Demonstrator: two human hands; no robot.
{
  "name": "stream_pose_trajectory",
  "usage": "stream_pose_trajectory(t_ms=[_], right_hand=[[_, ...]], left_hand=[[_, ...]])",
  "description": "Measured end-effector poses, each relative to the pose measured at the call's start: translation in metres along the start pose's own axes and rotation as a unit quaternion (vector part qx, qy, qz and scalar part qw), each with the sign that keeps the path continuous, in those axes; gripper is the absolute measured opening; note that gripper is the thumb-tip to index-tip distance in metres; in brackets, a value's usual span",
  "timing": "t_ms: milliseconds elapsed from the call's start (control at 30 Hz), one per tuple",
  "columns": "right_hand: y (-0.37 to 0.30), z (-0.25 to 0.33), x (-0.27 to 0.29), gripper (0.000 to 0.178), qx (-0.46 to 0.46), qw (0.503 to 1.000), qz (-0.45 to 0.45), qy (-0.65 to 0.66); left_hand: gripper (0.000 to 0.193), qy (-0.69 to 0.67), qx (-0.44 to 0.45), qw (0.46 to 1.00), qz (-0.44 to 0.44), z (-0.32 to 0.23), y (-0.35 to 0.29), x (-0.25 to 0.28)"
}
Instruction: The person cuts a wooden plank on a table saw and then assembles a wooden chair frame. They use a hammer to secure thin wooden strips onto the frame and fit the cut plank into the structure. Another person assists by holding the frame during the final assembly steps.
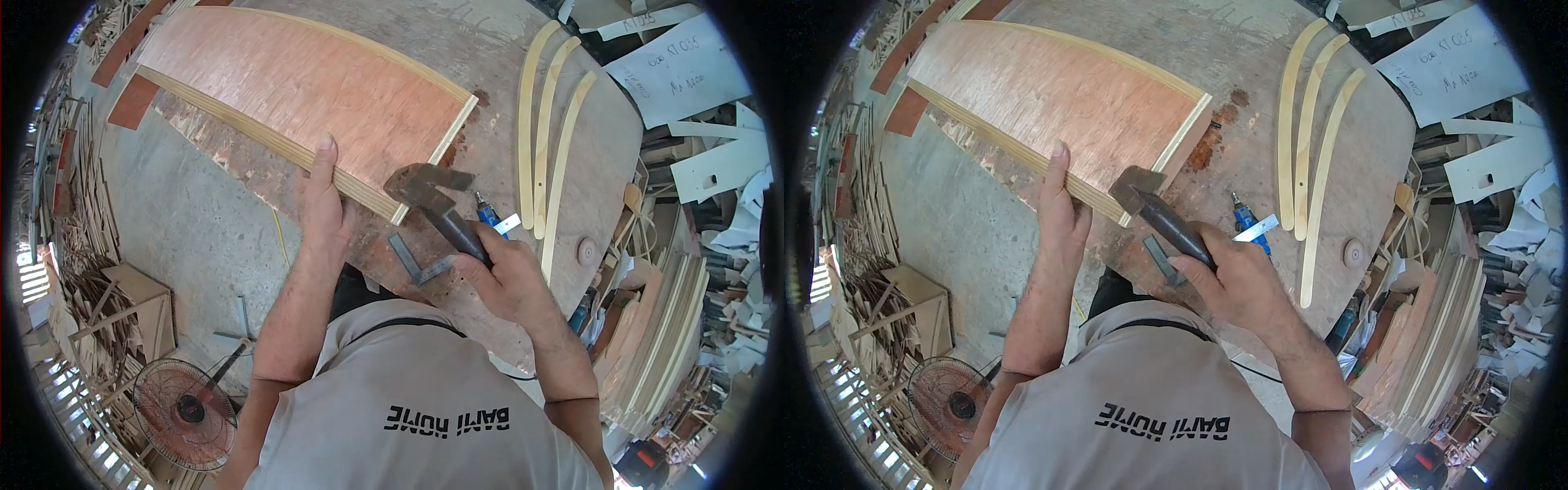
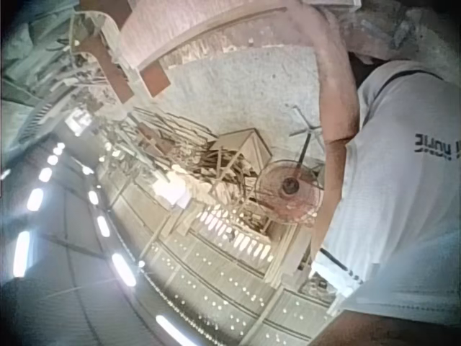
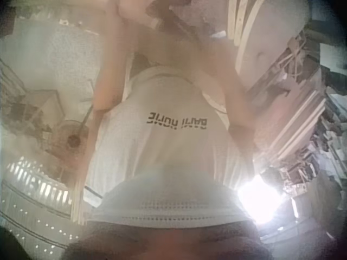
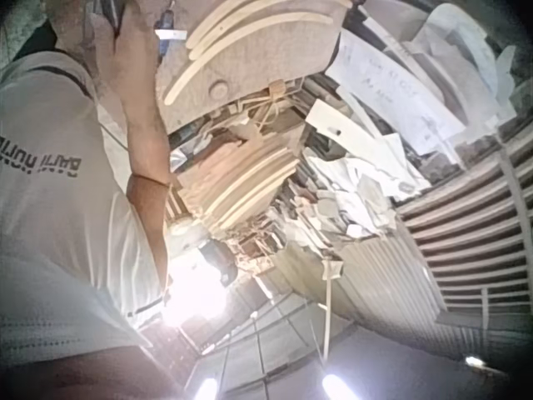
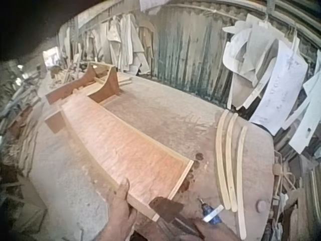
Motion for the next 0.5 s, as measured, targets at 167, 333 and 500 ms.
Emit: stream_pose_trajectory(t_ms=[167, 333, 500], right_hand=[[-0.005, 0.003, 0.002, 0.041, 0.006, 0.999, -0.010, 0.045], [-0.002, -0.006, -0.002, 0.041, 0.004, 0.999, -0.013, 0.037], [-0.010, -0.011, 0.000, 0.040, -0.031, 0.998, -0.010, 0.056]], left_hand=[[0.046, 0.019, 0.008, 1.000, -0.001, -0.003, 0.000, 0.000], [0.048, 0.027, 0.019, 0.999, 0.001, 0.002, 0.005, 0.007], [0.047, 0.031, 0.020, 0.999, 0.008, 0.000, 0.003, 0.004]])
Point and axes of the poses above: each hand's wrist, its own y-axis towards the middle knuckle, its own x-axis out of the back of the hand, z = x × y, the point moved 5 cm from there along y, towards the middle knuckle, and after that the axes turned 3 degrees about -x, right-handed, at the moved point
